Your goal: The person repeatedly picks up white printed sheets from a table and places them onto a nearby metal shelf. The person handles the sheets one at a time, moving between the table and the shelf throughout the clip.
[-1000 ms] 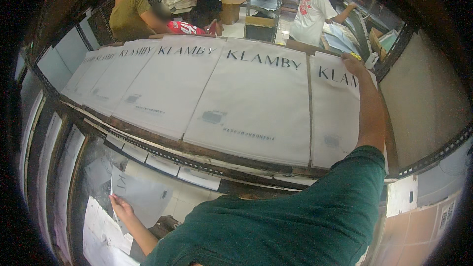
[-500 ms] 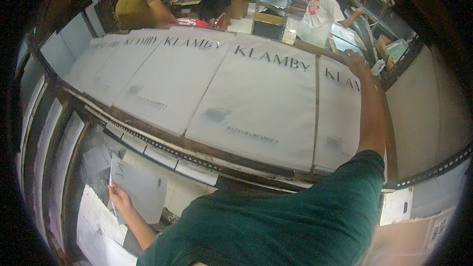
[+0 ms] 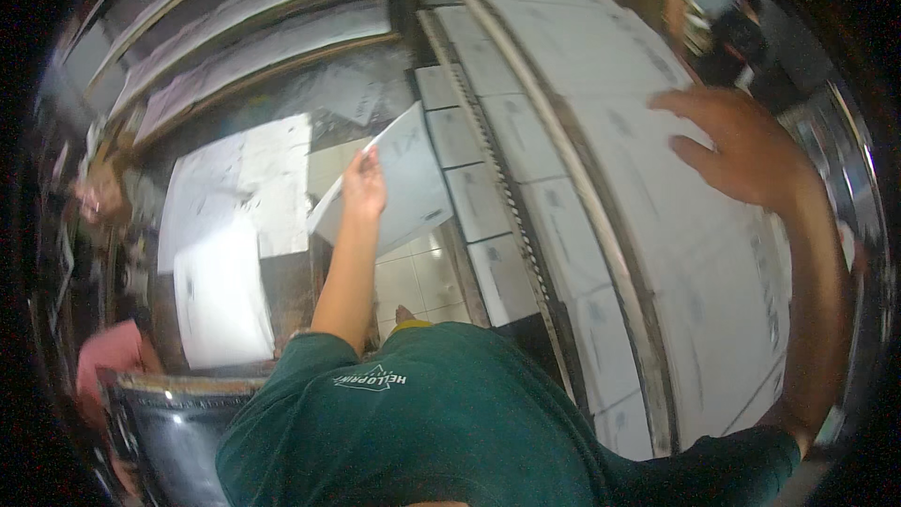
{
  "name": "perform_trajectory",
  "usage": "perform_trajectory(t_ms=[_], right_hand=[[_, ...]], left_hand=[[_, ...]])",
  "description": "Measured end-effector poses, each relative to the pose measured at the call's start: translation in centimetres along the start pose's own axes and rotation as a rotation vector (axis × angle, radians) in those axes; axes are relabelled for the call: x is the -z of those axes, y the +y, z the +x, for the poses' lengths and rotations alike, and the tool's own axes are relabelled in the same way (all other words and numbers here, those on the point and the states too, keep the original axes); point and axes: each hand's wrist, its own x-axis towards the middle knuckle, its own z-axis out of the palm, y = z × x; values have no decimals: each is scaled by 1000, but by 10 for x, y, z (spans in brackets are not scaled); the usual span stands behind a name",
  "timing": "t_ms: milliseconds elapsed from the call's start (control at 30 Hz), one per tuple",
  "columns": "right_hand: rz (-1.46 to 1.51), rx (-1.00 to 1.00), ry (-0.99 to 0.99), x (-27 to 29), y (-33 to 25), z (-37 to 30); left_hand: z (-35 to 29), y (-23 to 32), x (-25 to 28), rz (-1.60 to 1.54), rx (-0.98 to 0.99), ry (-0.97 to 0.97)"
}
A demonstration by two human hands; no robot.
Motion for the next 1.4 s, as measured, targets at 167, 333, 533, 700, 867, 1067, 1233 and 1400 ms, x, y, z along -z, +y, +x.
perform_trajectory(t_ms=[167, 333, 533, 700, 867, 1067, 1233, 1400], right_hand=[[15, 206, -95, 6, -134, 165], [13, 222, -213, -117, -197, 254], [992, 260, 331, -248, -227, 306], [1154, -50, 242, -250, -274, 328], [1293, -97, 412, -288, -247, 399], [1171, -35, 332, -327, -224, 500], [1242, -37, 197, -356, -171, 611], [1295, -105, 17, -366, -68, 707]], left_hand=[[10, 18, -34, -35, 37, -39], [17, 53, -61, -131, -9, -48], [30, 56, -41, -42, 56, -120], [42, 70, -13, 95, 77, -100], [-1, 82, -4, 382, 371, -158], [32, 130, 5, 586, 278, -239], [137, 172, 33, 1024, -272, 46], [213, 209, 94, 1768, -654, 640]])
